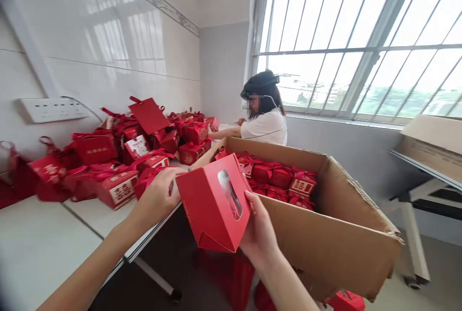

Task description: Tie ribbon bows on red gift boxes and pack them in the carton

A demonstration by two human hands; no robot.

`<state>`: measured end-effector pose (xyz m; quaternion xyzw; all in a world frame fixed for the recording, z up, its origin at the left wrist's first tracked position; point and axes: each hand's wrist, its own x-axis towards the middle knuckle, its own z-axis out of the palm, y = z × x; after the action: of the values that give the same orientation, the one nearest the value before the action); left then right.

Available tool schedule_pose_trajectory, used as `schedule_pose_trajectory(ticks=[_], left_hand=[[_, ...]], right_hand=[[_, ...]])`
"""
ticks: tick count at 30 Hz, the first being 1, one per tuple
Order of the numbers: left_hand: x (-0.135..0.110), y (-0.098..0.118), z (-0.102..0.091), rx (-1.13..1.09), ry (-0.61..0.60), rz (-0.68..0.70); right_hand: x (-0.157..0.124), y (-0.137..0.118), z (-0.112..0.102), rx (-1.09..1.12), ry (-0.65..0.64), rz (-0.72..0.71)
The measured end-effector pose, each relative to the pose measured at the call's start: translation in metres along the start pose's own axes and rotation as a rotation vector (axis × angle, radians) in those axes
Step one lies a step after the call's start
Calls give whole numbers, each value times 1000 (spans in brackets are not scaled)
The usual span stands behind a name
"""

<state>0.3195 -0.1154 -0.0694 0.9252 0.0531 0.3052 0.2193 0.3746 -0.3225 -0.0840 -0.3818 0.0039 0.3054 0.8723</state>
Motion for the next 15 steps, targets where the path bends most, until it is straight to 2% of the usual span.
schedule_pose_trajectory(ticks=[1, 4, 7, 11, 15], left_hand=[[7, -1, 13, 11, 13, 62], [18, -11, 47, 43, -20, 181], [19, -23, 72, 75, -94, 212], [12, -34, 96, 113, -79, 188], [5, -37, 113, 112, 14, 174]], right_hand=[[0, -15, -7, -51, 50, -85], [0, -68, -29, -251, 164, -465], [3, -117, -43, -427, 182, -744], [20, -159, -49, -627, 132, -814], [68, -175, -54, -744, 313, -791]])
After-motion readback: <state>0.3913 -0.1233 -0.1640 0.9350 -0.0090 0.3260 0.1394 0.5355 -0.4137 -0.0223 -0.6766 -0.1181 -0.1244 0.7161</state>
